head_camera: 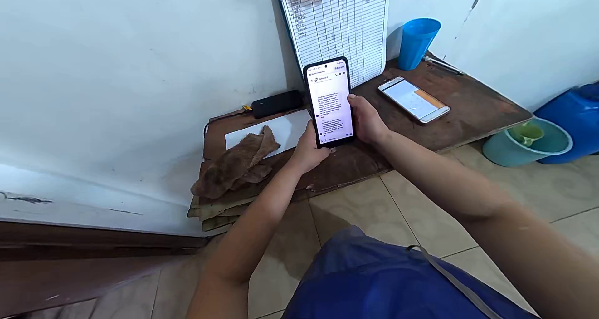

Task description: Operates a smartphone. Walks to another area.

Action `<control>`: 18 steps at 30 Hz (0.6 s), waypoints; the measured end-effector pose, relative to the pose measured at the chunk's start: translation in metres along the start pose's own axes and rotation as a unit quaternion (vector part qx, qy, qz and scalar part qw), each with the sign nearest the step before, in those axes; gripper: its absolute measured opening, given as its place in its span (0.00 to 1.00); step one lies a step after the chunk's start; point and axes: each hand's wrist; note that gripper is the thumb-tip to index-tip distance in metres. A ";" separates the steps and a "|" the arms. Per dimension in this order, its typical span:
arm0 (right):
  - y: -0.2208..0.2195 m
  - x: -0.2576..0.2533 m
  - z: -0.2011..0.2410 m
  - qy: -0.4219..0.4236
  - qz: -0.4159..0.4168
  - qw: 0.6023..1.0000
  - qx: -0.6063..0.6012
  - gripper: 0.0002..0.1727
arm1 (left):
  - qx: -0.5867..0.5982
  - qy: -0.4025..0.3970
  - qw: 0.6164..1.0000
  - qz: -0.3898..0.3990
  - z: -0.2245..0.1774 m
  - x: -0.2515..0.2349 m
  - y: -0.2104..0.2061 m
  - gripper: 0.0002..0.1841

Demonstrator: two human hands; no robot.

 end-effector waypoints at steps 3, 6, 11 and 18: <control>0.004 -0.001 -0.002 0.001 0.042 0.999 0.023 0.24 | 0.036 -0.001 0.999 -0.001 -0.001 0.003 0.003 0.46; 0.013 -0.007 -0.008 0.008 0.115 0.993 0.038 0.29 | 0.074 -0.002 0.997 -0.020 -0.002 0.005 0.003 0.46; 0.024 -0.007 0.005 -0.082 0.211 0.974 -0.015 0.33 | 0.098 0.001 0.994 -0.040 -0.006 0.005 0.002 0.44; 0.033 -0.007 0.009 -0.130 0.263 0.955 -0.037 0.35 | 0.078 0.004 0.996 -0.045 -0.005 0.003 0.001 0.45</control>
Point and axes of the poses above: each hand's wrist, its own x-axis away from the middle knuckle, its own y-axis out of the back of the hand, z = x × y, and after that the axes turned 12 degrees about z, right-handed
